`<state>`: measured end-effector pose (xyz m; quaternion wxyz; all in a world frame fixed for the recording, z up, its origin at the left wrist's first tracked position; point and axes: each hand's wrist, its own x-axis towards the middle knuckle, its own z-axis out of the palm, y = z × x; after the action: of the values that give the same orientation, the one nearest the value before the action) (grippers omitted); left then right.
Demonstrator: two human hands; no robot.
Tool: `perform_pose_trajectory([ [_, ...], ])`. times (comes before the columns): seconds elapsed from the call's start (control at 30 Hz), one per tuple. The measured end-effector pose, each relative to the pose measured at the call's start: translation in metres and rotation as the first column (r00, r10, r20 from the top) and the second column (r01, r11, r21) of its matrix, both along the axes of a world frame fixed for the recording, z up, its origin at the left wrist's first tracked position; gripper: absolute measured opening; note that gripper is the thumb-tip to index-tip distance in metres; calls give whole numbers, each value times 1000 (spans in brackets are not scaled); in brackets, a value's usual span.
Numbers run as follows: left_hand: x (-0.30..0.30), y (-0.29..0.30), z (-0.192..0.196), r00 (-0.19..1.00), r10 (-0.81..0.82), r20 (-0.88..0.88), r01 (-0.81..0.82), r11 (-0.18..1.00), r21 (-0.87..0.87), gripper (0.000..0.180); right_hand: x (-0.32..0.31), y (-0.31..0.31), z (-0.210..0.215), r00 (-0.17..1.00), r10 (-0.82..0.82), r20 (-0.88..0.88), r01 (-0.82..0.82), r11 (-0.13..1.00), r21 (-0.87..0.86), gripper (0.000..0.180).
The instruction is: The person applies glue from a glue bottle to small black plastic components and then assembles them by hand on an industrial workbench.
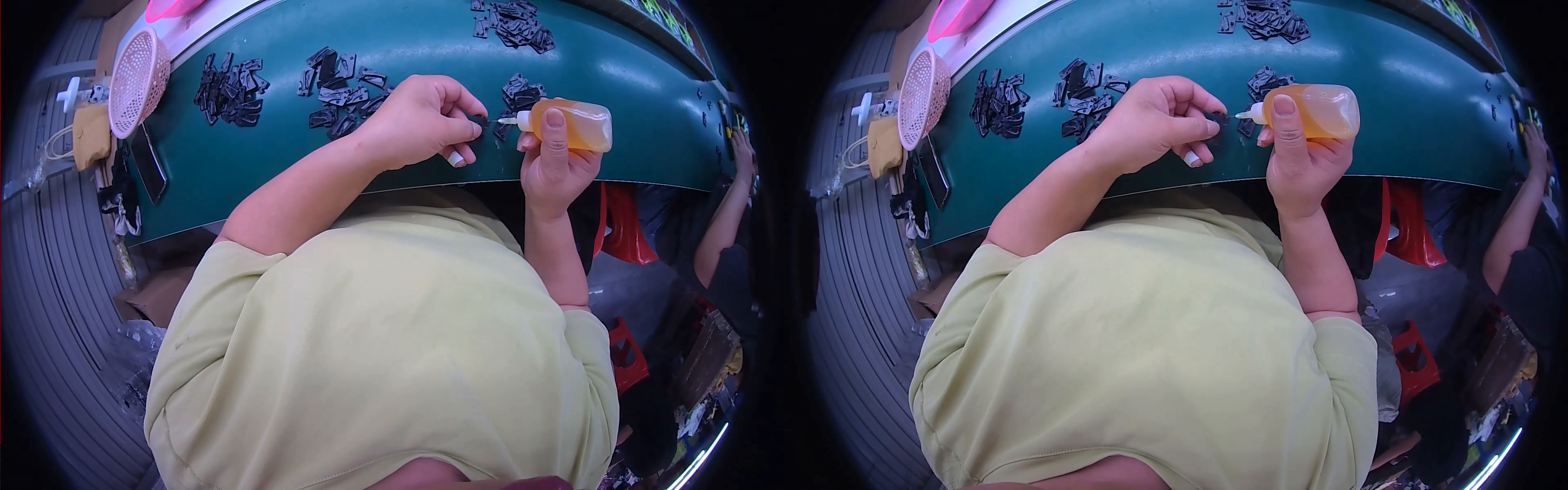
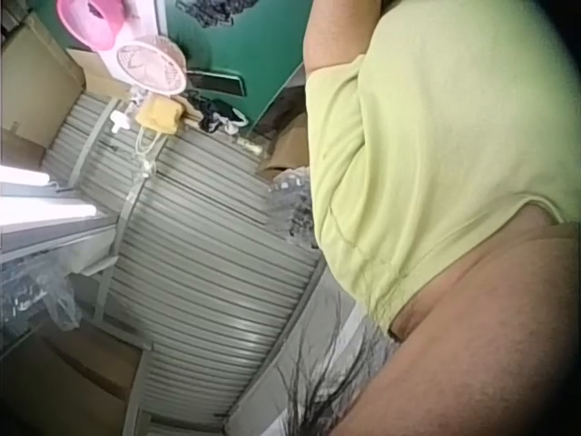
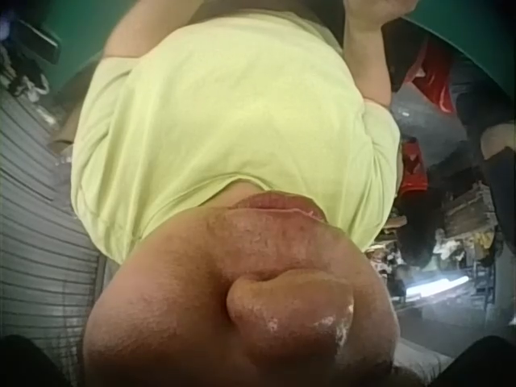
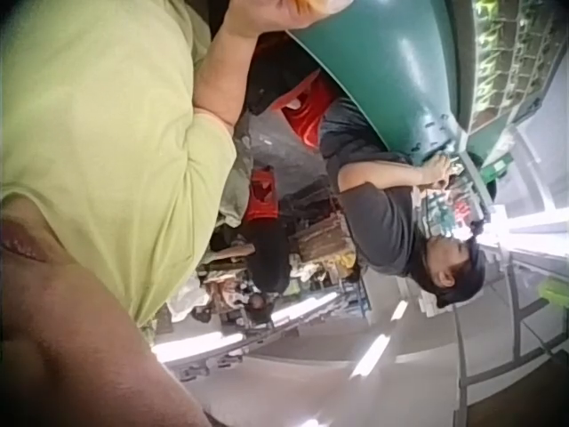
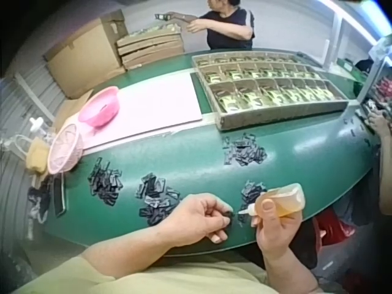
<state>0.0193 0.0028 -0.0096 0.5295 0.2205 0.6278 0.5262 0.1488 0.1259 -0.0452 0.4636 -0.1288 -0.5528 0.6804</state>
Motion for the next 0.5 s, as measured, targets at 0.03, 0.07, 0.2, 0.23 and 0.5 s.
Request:
perform_pose_trajectory([
  [0.03,0,0,0,1000,0,0,0,1000,0,19,0,0,-1,1000,3,6,-3,1000,13,20],
  [0.07,0,0,0,1000,0,0,0,1000,0,19,0,0,0,1000,3,6,-3,1000,13,20],
  [0.2,0,1,-1,1000,-2,-17,2,1000,-2,19,-1,-2,2,1000,9,12,-9,1000,-4,18],
  [0.23,1,1,-2,1000,-5,-26,5,1000,-1,20,-1,-2,2,999,15,28,-15,1000,2,19],
  [0.5,0,1,1,1000,21,-2,-21,1000,5,18,1,2,5,996,6,-87,-18,991,-135,20],
])
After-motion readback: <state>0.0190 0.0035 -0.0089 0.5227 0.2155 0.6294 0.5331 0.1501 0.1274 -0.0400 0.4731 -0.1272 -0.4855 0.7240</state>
